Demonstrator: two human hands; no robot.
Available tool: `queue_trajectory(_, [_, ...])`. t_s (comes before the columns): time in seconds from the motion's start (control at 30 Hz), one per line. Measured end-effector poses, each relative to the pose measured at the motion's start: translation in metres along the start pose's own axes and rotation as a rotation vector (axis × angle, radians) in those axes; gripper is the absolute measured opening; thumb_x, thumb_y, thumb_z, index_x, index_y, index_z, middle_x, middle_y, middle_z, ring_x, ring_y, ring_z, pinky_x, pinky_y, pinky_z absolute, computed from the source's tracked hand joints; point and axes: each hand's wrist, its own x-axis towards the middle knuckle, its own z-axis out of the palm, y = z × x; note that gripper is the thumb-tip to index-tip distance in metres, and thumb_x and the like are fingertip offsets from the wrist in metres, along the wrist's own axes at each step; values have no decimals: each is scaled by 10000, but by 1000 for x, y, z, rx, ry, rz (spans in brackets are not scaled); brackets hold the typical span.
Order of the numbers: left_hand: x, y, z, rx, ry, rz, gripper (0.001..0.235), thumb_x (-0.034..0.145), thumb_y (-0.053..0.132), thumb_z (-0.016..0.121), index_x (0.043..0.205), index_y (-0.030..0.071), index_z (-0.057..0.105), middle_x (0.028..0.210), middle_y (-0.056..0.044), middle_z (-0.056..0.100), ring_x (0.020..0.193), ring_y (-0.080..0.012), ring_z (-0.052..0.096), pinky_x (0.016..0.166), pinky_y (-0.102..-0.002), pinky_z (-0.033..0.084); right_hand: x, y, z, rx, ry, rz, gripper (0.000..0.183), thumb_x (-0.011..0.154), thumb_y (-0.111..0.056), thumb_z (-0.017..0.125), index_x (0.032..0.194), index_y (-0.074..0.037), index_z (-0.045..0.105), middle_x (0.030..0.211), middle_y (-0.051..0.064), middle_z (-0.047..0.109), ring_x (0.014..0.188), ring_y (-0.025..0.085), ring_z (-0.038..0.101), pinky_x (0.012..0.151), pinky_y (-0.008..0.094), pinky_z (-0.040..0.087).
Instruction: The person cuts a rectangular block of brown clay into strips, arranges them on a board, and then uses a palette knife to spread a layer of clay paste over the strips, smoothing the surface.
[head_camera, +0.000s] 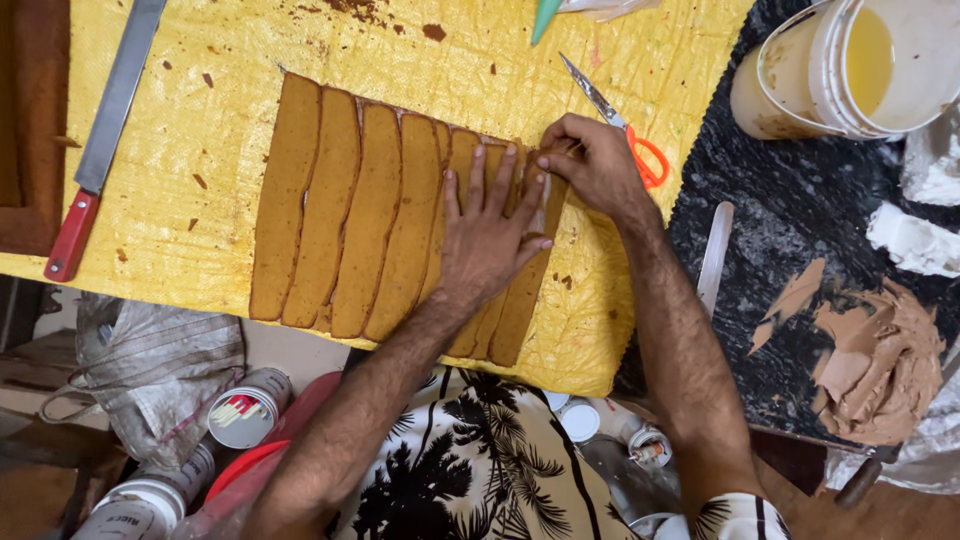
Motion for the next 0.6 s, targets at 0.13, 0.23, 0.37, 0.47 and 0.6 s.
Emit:
queue_trajectory(0.13, [3, 1, 2, 76, -28, -13, 918, 858, 802, 514, 1567, 225, 427, 1703, -183, 19, 1551, -472, -3, 1169, -794, 46, 4, 4, -1, -64, -14, -10, 267, 879, -114, 818, 1113, -39, 712, 1000, 66, 745, 902, 158, 672, 775, 333, 528])
queue_trajectory(0.23, [2, 0, 4, 153, 81, 48, 1019, 796, 830, 544, 1585, 193, 440, 1715, -125, 62, 1560, -436, 20, 1170, -788, 57, 6, 6, -3, -81, -49, -44, 232, 899, -138, 793, 1118, -69, 757, 1019, 82, 723, 943, 185, 691, 828, 346, 571])
queue_trajectory(0.37, [6, -5, 4, 203, 16, 30, 1128, 758, 859, 571, 1602, 135, 384, 1729, -66, 113, 1567, -430, 41, 1169, -800, 62, 15, 6, -6, -124, -122, -53, 202, 905, -159, 787, 1088, -75, 778, 1024, 102, 727, 959, 221, 704, 843, 387, 574])
queue_trajectory(0.47, [10, -3, 5, 174, 118, 42, 1143, 730, 845, 557, 1637, 186, 333, 1726, -84, 110, 1559, -440, 32, 1171, -797, 45, 15, 10, -6, -146, -135, -51, 199, 873, -159, 799, 1052, -75, 774, 1006, 103, 738, 932, 227, 715, 837, 382, 575])
queue_trajectory(0.6, [19, 3, 0, 249, -66, -22, 1187, 719, 885, 511, 1637, 170, 282, 1718, -86, 71, 1560, -425, -4, 1157, -784, 7, 16, 8, -2, -299, -47, -163, 120, 893, -115, 789, 995, -55, 773, 944, 130, 730, 897, 265, 703, 818, 406, 563])
